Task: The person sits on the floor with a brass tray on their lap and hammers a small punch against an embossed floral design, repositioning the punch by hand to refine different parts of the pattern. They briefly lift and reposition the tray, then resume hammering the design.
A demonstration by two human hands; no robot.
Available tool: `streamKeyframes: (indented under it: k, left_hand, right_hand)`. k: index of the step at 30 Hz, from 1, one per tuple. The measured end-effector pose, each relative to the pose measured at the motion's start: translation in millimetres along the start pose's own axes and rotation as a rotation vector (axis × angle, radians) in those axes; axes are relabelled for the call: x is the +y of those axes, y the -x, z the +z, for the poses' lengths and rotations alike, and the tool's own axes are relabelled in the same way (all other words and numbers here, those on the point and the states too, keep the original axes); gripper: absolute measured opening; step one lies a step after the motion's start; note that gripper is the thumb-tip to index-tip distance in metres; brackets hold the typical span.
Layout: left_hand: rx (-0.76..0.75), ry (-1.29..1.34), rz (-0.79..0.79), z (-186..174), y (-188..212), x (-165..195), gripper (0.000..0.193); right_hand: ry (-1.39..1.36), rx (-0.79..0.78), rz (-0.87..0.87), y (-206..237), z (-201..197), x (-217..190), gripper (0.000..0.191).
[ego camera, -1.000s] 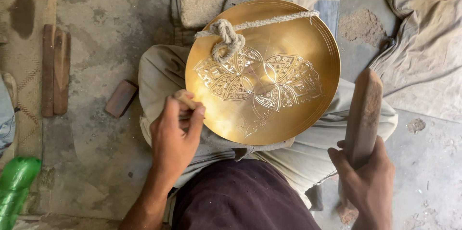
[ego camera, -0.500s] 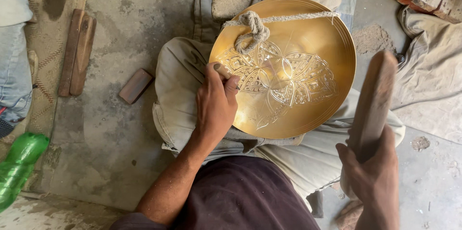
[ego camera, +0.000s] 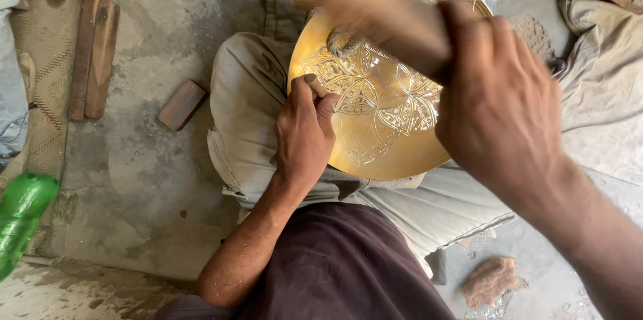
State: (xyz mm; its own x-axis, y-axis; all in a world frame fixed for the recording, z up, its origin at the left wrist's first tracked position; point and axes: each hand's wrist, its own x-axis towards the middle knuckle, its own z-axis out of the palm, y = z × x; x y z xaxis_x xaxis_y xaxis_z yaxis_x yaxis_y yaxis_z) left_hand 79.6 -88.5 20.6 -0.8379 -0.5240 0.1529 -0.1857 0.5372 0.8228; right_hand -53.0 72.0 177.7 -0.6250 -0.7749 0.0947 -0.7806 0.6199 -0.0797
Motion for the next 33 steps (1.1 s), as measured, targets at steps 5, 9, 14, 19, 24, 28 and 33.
streamKeyframes:
  k: [5,9,14,19,24,28,33]
  left_hand:
    - [-0.022,0.021,-0.009,0.4,-2.8,-5.4,0.026]
    - [-0.076,0.025,0.008,-2.8,-6.3,-9.2,0.025]
    - [-0.122,0.050,0.040,-2.8,-11.3,-9.4,0.027]
    - [-0.192,0.025,0.025,-0.6,-14.2,-11.8,0.027]
    - [-0.251,0.006,0.069,2.9,-15.4,-14.5,0.026]
    - [-0.211,0.043,0.137,2.9,-15.3,-13.8,0.027]
    - [-0.227,0.104,0.134,4.1,-15.4,-10.6,0.025]
  right_hand:
    - [0.309,0.109,-0.133,-8.7,4.4,3.6,0.039]
    - [0.340,-0.012,-0.061,-10.9,7.1,2.6,0.037]
    - [-0.009,-0.024,0.065,0.9,6.6,12.6,0.053]
    - [0.097,-0.069,0.004,11.8,11.7,24.1,0.056]
    - [0.068,-0.124,0.097,12.7,17.7,22.5,0.058]
    - [-0.279,-0.043,0.239,19.1,24.0,22.7,0.056]
    - [0.080,-0.063,0.065,24.8,29.3,31.1,0.053]
